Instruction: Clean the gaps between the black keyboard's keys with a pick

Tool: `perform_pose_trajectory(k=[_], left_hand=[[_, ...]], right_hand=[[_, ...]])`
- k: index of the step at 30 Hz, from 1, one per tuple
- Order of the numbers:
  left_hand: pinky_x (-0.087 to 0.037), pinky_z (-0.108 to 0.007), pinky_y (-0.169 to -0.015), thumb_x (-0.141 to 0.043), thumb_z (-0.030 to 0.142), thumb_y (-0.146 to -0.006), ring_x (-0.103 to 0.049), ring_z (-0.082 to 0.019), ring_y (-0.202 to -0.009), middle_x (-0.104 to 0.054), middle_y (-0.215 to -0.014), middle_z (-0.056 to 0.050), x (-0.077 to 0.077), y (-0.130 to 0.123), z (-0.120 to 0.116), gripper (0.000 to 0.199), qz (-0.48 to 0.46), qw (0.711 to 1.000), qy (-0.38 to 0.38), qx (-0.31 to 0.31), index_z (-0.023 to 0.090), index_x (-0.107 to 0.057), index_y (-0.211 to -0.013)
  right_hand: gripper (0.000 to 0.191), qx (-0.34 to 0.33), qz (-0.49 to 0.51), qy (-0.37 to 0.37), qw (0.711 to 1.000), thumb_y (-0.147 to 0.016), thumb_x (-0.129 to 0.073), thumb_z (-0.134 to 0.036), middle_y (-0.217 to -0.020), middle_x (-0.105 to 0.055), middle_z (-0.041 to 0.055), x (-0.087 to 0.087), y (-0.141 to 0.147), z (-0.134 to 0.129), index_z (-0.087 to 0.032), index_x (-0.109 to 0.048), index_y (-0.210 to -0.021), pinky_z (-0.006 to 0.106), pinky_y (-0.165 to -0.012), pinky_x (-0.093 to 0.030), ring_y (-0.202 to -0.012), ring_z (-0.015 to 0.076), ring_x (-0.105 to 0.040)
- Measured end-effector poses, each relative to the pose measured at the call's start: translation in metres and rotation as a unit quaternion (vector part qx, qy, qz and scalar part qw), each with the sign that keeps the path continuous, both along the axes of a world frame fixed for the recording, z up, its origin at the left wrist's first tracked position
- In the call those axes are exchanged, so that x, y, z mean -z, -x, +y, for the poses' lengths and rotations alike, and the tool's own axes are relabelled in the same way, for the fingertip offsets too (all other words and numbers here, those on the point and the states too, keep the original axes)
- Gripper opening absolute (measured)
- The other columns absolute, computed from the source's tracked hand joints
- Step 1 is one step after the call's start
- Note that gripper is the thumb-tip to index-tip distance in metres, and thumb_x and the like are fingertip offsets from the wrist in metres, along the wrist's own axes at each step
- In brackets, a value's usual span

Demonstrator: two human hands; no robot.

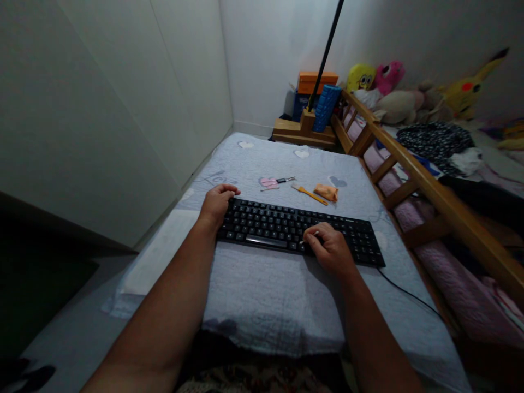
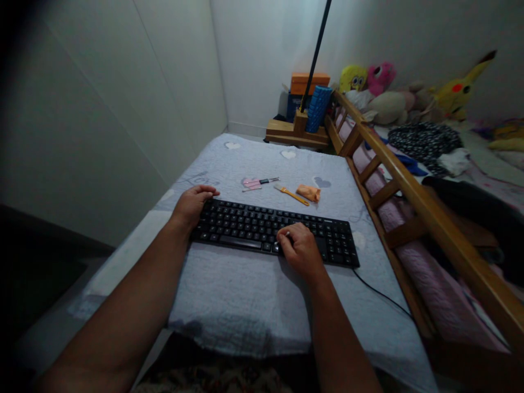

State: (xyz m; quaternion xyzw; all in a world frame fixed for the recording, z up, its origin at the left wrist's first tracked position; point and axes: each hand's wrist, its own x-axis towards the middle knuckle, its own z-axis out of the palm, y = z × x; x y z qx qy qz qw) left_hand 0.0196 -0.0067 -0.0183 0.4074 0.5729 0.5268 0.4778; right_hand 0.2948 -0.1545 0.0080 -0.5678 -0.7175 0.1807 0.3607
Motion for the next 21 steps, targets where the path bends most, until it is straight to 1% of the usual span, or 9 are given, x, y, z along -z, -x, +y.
perform_pose_trajectory(k=[5,11,21], left_hand=[[-0.045,-0.035,-0.084,-0.061,0.016,-0.065,-0.063,-0.02,-0.079,-0.071,-0.081,-0.004,-0.0017,-0.0007,-0.0012,0.011,-0.002,1.0,-0.002,0.001,0.019,-0.065,-0.074],[-0.046,-0.036,-0.085,-0.061,0.016,-0.065,-0.064,-0.022,-0.083,-0.072,-0.082,-0.005,-0.0006,-0.0007,-0.0017,0.01,-0.005,1.0,-0.007,0.001,0.019,-0.065,-0.074],[-0.046,-0.036,-0.086,-0.062,0.018,-0.065,-0.064,-0.022,-0.086,-0.072,-0.084,-0.006,-0.0007,-0.0003,-0.0012,0.011,0.011,1.0,-0.006,0.001,0.018,-0.066,-0.075]], right_hand=[[0.018,-0.006,0.003,-0.003,1.0,-0.089,-0.053,-0.02,-0.08,-0.069,0.0056,0.0009,0.0019,0.0001,-0.021,-0.066,-0.076,0.037,-0.078,-0.045,-0.082,0.0221,-0.062],[0.017,-0.013,-0.004,-0.002,1.0,-0.09,-0.054,-0.019,-0.079,-0.069,0.0055,0.0009,0.0042,0.0005,-0.021,-0.066,-0.077,0.037,-0.077,-0.045,-0.082,0.0224,-0.062],[0.017,-0.017,0.002,-0.015,1.0,-0.09,-0.054,-0.018,-0.08,-0.07,0.0061,0.0025,0.0072,0.0008,-0.021,-0.067,-0.079,0.037,-0.076,-0.045,-0.082,0.0224,-0.062]])
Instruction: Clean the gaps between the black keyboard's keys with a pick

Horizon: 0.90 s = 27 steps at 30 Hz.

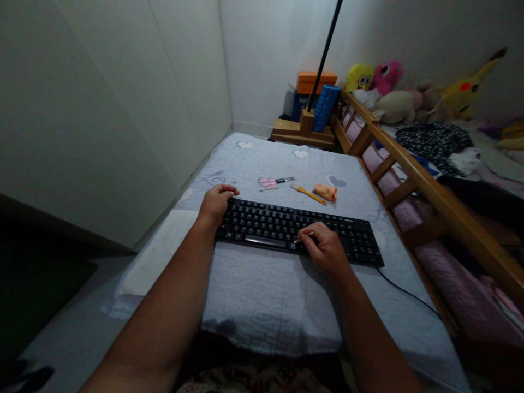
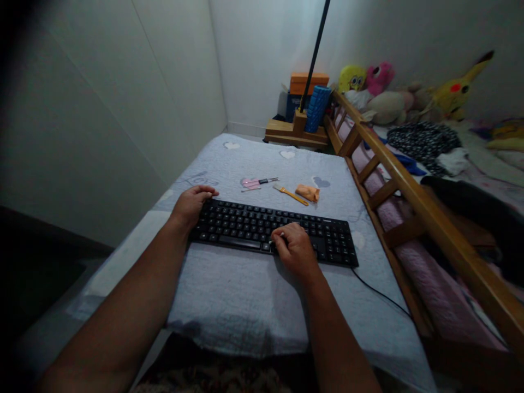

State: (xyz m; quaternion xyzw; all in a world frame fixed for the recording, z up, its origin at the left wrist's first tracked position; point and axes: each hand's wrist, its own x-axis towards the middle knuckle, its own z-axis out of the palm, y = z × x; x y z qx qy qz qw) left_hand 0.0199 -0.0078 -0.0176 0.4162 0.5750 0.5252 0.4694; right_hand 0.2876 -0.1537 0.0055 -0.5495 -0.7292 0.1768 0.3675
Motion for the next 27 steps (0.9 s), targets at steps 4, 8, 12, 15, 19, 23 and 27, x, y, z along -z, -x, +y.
perform_pose_trajectory(k=[4,8,12,15,19,23,27], left_hand=[[-0.046,-0.035,-0.084,-0.062,0.019,-0.065,-0.063,-0.021,-0.082,-0.072,-0.083,-0.005,0.0002,-0.0001,-0.0001,0.012,-0.004,1.0,0.001,0.002,0.018,-0.066,-0.076],[-0.046,-0.034,-0.081,-0.061,0.017,-0.065,-0.062,-0.02,-0.078,-0.072,-0.084,-0.005,-0.0009,-0.0005,-0.0006,0.012,-0.001,1.0,0.002,0.0,0.019,-0.066,-0.076],[-0.045,-0.033,-0.081,-0.061,0.017,-0.065,-0.062,-0.02,-0.079,-0.072,-0.083,-0.005,-0.0025,-0.0009,-0.0014,0.011,0.002,1.0,0.001,0.002,0.019,-0.066,-0.075],[-0.045,-0.033,-0.082,-0.06,0.017,-0.065,-0.062,-0.02,-0.079,-0.072,-0.083,-0.005,-0.0028,-0.001,-0.0017,0.011,-0.001,1.0,0.004,0.002,0.019,-0.065,-0.075],[-0.046,-0.034,-0.082,-0.061,0.018,-0.065,-0.062,-0.02,-0.08,-0.072,-0.083,-0.005,-0.0022,-0.0012,-0.0014,0.012,0.0,1.0,0.004,0.0,0.019,-0.066,-0.076],[-0.046,-0.034,-0.083,-0.061,0.017,-0.065,-0.064,-0.021,-0.082,-0.072,-0.081,-0.005,-0.0015,-0.0012,-0.0007,0.011,-0.005,1.0,0.001,-0.002,0.018,-0.065,-0.075],[-0.046,-0.035,-0.083,-0.061,0.017,-0.064,-0.064,-0.022,-0.083,-0.072,-0.082,-0.005,-0.0009,-0.0009,-0.0003,0.011,-0.002,1.0,-0.002,-0.004,0.019,-0.066,-0.074]], right_hand=[[0.017,-0.005,0.002,-0.004,1.0,-0.09,-0.054,-0.018,-0.08,-0.07,0.0062,0.0015,0.0016,0.0007,-0.02,-0.068,-0.08,0.037,-0.077,-0.046,-0.083,0.0228,-0.062],[0.017,-0.011,0.0,-0.004,1.0,-0.09,-0.055,-0.019,-0.081,-0.07,0.0061,0.0012,0.0034,0.0009,-0.021,-0.069,-0.081,0.038,-0.078,-0.046,-0.084,0.0228,-0.062],[0.018,-0.013,-0.001,-0.006,1.0,-0.09,-0.054,-0.019,-0.08,-0.07,0.0063,0.0005,0.0049,0.0013,-0.021,-0.069,-0.08,0.038,-0.077,-0.046,-0.083,0.0229,-0.062],[0.018,-0.011,0.0,-0.006,1.0,-0.09,-0.054,-0.019,-0.08,-0.07,0.0058,0.001,0.0052,0.002,-0.022,-0.069,-0.08,0.038,-0.077,-0.046,-0.082,0.0227,-0.062],[0.018,-0.012,0.003,-0.008,1.0,-0.09,-0.054,-0.018,-0.081,-0.071,0.0057,0.0021,0.0049,0.0029,-0.022,-0.069,-0.079,0.038,-0.077,-0.046,-0.083,0.0226,-0.062],[0.018,-0.008,0.007,-0.005,1.0,-0.09,-0.054,-0.018,-0.081,-0.071,0.0058,0.0023,0.0046,0.0031,-0.022,-0.068,-0.079,0.038,-0.078,-0.046,-0.084,0.0227,-0.062],[0.018,-0.007,0.01,-0.002,1.0,-0.09,-0.054,-0.019,-0.081,-0.07,0.0058,0.0023,0.0047,0.0032,-0.022,-0.068,-0.079,0.038,-0.078,-0.046,-0.084,0.0228,-0.062]])
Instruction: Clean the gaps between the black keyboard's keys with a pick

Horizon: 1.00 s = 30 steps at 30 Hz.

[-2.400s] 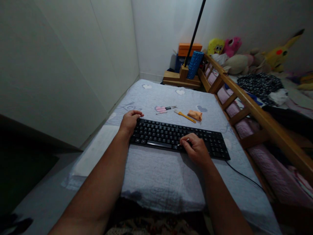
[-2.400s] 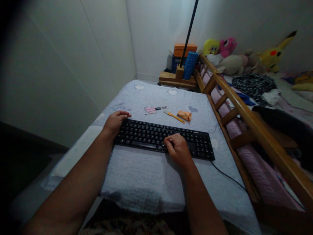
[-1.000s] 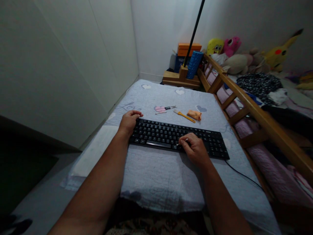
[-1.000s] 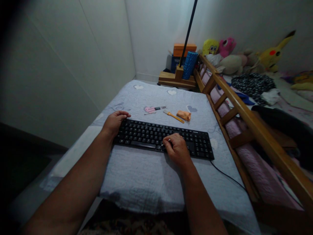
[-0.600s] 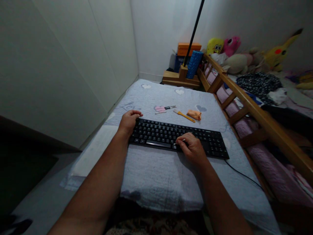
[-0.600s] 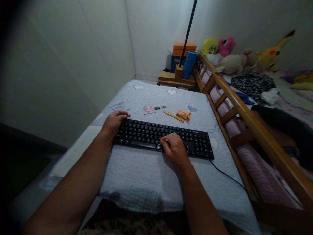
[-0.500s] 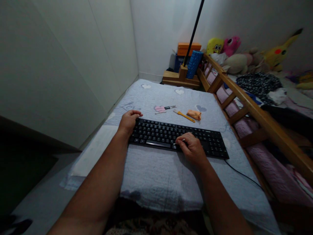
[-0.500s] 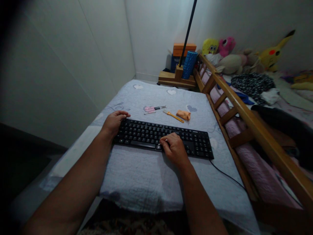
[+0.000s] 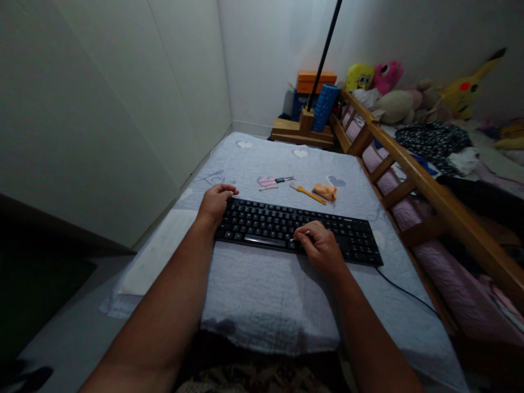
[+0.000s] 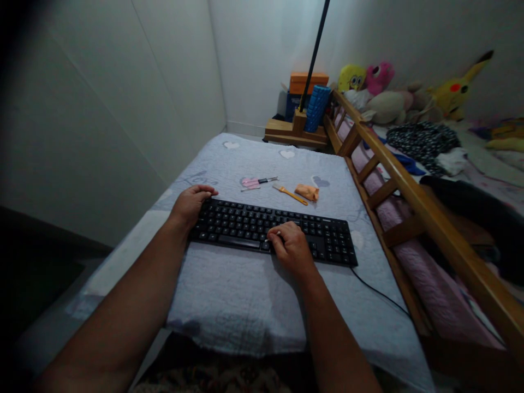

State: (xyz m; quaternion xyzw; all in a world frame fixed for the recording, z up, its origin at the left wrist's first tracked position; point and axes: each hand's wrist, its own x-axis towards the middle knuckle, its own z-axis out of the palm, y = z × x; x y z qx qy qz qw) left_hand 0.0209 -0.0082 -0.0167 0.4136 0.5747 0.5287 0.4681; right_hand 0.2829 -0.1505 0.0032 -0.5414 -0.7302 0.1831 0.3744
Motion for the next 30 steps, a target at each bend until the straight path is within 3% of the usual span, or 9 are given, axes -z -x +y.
perform_pose_trajectory(k=[15,30], left_hand=[[-0.046,-0.034,-0.081,-0.061,0.017,-0.064,-0.062,-0.019,-0.077,-0.072,-0.082,-0.005,0.0005,0.0003,-0.0005,0.012,-0.008,1.0,0.001,0.003,0.018,-0.066,-0.075],[-0.046,-0.034,-0.081,-0.061,0.018,-0.065,-0.064,-0.021,-0.08,-0.072,-0.083,-0.005,0.0001,0.0007,0.0,0.012,0.001,1.0,0.006,0.006,0.019,-0.065,-0.076]], right_hand=[[0.017,0.015,0.0,-0.025,1.0,-0.091,-0.055,-0.02,-0.085,-0.072,0.007,0.0047,-0.0013,0.0028,-0.022,-0.072,-0.086,0.041,-0.081,-0.046,-0.089,0.025,-0.061],[0.018,0.003,-0.017,0.0,1.0,-0.09,-0.055,-0.019,-0.08,-0.071,0.0062,0.0004,-0.0006,-0.0005,-0.021,-0.07,-0.08,0.038,-0.077,-0.045,-0.084,0.0232,-0.062]])
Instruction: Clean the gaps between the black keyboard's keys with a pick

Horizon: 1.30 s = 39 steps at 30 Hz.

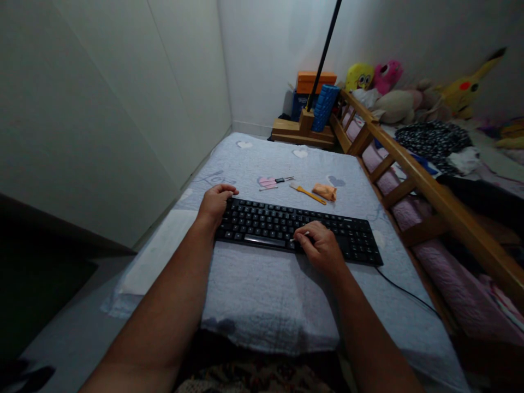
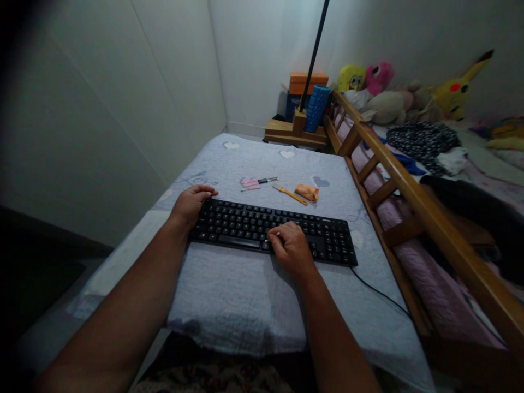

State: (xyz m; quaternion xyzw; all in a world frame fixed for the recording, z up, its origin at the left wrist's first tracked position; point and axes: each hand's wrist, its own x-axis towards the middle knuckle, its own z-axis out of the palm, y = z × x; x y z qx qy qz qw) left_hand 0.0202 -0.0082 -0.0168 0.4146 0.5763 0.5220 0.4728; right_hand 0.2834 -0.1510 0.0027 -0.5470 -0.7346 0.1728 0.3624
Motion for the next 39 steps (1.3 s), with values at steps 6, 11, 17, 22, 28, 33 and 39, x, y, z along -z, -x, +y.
perform_pose_trajectory(k=[6,11,17,22,28,33,39], left_hand=[[-0.045,-0.035,-0.085,-0.062,0.018,-0.064,-0.064,-0.021,-0.082,-0.072,-0.082,-0.004,0.0015,0.0002,0.0014,0.012,-0.004,1.0,-0.003,0.001,0.018,-0.065,-0.075],[-0.045,-0.034,-0.084,-0.061,0.017,-0.065,-0.063,-0.021,-0.081,-0.072,-0.082,-0.005,0.0014,-0.0003,0.0011,0.01,-0.003,1.0,-0.004,-0.002,0.018,-0.066,-0.074],[-0.044,-0.033,-0.079,-0.061,0.016,-0.065,-0.061,-0.019,-0.077,-0.071,-0.081,-0.004,0.0002,-0.0007,0.0005,0.012,-0.006,1.0,0.001,-0.001,0.018,-0.066,-0.075],[-0.045,-0.033,-0.079,-0.061,0.017,-0.064,-0.061,-0.019,-0.076,-0.072,-0.082,-0.004,0.0005,-0.0008,-0.0001,0.011,-0.005,1.0,-0.001,-0.003,0.018,-0.066,-0.075],[-0.046,-0.035,-0.084,-0.061,0.016,-0.065,-0.064,-0.021,-0.082,-0.072,-0.082,-0.005,0.0005,-0.0003,0.0005,0.011,0.0,1.0,-0.007,-0.004,0.018,-0.066,-0.074],[-0.046,-0.036,-0.085,-0.061,0.016,-0.064,-0.064,-0.022,-0.082,-0.072,-0.08,-0.005,-0.001,-0.0006,0.0005,0.01,-0.002,1.0,-0.005,-0.003,0.019,-0.065,-0.073],[-0.046,-0.036,-0.085,-0.062,0.018,-0.063,-0.063,-0.022,-0.081,-0.072,-0.082,-0.005,-0.0017,-0.0007,-0.0005,0.012,0.002,1.0,-0.005,-0.003,0.019,-0.066,-0.074]], right_hand=[[0.018,0.01,0.005,-0.007,1.0,-0.091,-0.056,-0.02,-0.083,-0.072,0.0065,0.003,-0.0007,0.0009,-0.021,-0.071,-0.082,0.037,-0.078,-0.045,-0.086,0.0231,-0.062],[0.018,0.01,0.008,-0.016,1.0,-0.092,-0.055,-0.019,-0.084,-0.072,0.0068,0.0051,-0.0023,0.0033,-0.021,-0.072,-0.086,0.038,-0.08,-0.046,-0.089,0.0242,-0.063],[0.019,0.015,-0.006,-0.027,1.0,-0.093,-0.055,-0.02,-0.086,-0.073,0.0072,0.0067,-0.0016,0.0051,-0.021,-0.073,-0.087,0.04,-0.081,-0.046,-0.088,0.0244,-0.062],[0.018,0.021,-0.008,-0.025,0.999,-0.093,-0.055,-0.02,-0.085,-0.073,0.0071,0.0063,-0.0034,0.0045,-0.021,-0.072,-0.086,0.04,-0.081,-0.046,-0.089,0.0247,-0.062],[0.017,0.043,0.0,-0.02,0.999,-0.092,-0.057,-0.021,-0.085,-0.073,0.007,0.0054,-0.0069,0.0032,-0.021,-0.072,-0.084,0.04,-0.082,-0.046,-0.09,0.0254,-0.062],[0.018,0.033,-0.002,-0.025,0.999,-0.092,-0.056,-0.021,-0.084,-0.073,0.0068,0.0045,-0.0062,0.0033,-0.021,-0.072,-0.083,0.04,-0.081,-0.046,-0.088,0.025,-0.062],[0.018,0.02,-0.004,-0.019,1.0,-0.093,-0.056,-0.021,-0.084,-0.073,0.0069,0.0037,-0.0013,0.0036,-0.021,-0.072,-0.085,0.04,-0.081,-0.046,-0.088,0.025,-0.061]])
